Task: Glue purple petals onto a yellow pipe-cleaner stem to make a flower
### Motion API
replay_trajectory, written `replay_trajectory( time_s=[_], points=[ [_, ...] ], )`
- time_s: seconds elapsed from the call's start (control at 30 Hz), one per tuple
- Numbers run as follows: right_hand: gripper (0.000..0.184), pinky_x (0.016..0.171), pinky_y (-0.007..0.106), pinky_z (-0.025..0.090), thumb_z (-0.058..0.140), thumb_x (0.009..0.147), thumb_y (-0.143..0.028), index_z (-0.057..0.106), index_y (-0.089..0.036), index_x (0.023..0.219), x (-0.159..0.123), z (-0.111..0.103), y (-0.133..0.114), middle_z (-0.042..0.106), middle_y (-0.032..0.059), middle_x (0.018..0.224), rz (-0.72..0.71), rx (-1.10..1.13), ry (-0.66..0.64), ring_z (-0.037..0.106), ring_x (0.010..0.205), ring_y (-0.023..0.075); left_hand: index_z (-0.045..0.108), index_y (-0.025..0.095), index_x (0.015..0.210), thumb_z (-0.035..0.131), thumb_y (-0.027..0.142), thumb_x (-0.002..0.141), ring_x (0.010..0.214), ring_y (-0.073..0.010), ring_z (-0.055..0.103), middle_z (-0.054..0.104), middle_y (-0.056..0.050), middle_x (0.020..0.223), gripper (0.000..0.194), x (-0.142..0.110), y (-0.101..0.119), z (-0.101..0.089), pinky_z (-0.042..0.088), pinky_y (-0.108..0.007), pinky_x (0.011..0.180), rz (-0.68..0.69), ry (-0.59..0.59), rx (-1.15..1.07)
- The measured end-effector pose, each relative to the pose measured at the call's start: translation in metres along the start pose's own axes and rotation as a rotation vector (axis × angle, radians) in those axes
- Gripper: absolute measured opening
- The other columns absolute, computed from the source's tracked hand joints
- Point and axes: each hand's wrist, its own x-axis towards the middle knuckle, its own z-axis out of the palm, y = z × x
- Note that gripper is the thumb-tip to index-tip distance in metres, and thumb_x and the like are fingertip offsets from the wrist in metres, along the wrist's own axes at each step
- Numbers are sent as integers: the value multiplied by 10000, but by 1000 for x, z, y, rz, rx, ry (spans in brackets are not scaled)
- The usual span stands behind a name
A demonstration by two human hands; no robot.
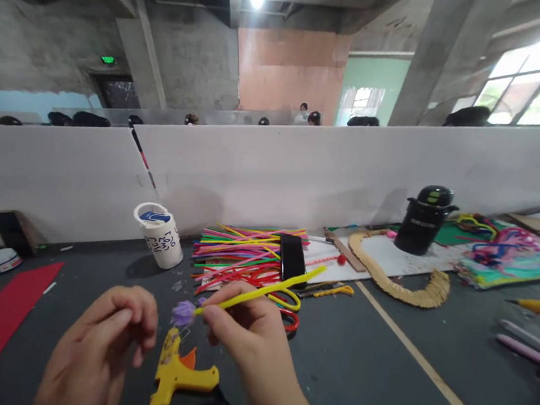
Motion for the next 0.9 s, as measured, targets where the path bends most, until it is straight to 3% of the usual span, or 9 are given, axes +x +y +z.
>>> replay_trajectory(
  time_s=[0.07, 0.17, 0.23, 0.33, 0.47, 0.57, 0.67, 0.9],
  points=[
    [144, 539, 210, 437, 779, 712, -287, 681, -182, 700, 1, 1, 2, 622, -16, 667, 60, 134, -1, 540, 557, 96, 505, 218, 525, 559, 287, 833, 424, -112, 414, 467, 37, 500, 320, 2, -4, -4, 355, -207, 388, 24, -22, 106],
    [230, 498, 184, 423, 853, 626, -292, 675, -164, 695, 3, 3, 3, 609, -30, 603, 228, 350, 10, 520, 506, 76, 451, 220, 501, 497, 384, 903, 435, -115, 388, 410, 39, 474, 437, -3, -4, 1, 327, -232, 439, 105, -34, 310],
    [287, 487, 157, 419, 893, 566, -282, 676, -157, 705, 3, 5, 5, 623, -30, 601, 377, 502, 20, 529, 505, 64, 558, 223, 544, 565, 358, 870, 480, -124, 469, 514, 23, 517, 353, -8, -2, 8, 365, -233, 483, 204, -2, 342],
    [323, 482, 121, 412, 919, 511, -260, 673, -136, 680, 2, 10, 10, 621, -32, 592, 576, 674, 15, 530, 506, 44, 730, 270, 780, 691, 252, 763, 650, -159, 612, 692, -7, 765, 46, -12, -3, 14, 469, -229, 610, 362, 58, 316],
    [337, 472, 113, 402, 911, 517, -282, 699, -119, 721, -1, 18, 19, 638, -19, 633, 694, 748, -37, 534, 519, 46, 751, 283, 919, 741, 181, 690, 643, -163, 627, 704, -22, 862, 251, -13, -8, 13, 514, -234, 582, 457, 23, 358],
    [344, 478, 125, 393, 918, 512, -304, 706, -151, 736, -4, 21, 24, 654, -10, 673, 634, 736, -98, 589, 605, 88, 751, 261, 924, 756, 174, 665, 685, -181, 630, 698, -41, 908, 273, -16, -11, 15, 517, -261, 602, 495, 82, 363],
    [269, 497, 145, 391, 896, 571, -308, 701, -176, 702, -6, 20, 30, 617, -26, 649, 482, 694, -129, 542, 588, 83, 711, 266, 954, 709, 156, 720, 751, -186, 616, 672, -21, 912, 258, -20, -11, 19, 501, -286, 673, 568, 126, 367],
    [116, 551, 177, 458, 824, 708, -280, 744, -212, 757, -9, 17, 31, 604, -26, 705, 173, 507, -60, 529, 564, 74, 600, 215, 1073, 565, 12, 791, 937, -169, 585, 607, -22, 1010, 349, -20, -12, 15, 470, -286, 796, 747, 56, 545]
  ],
)
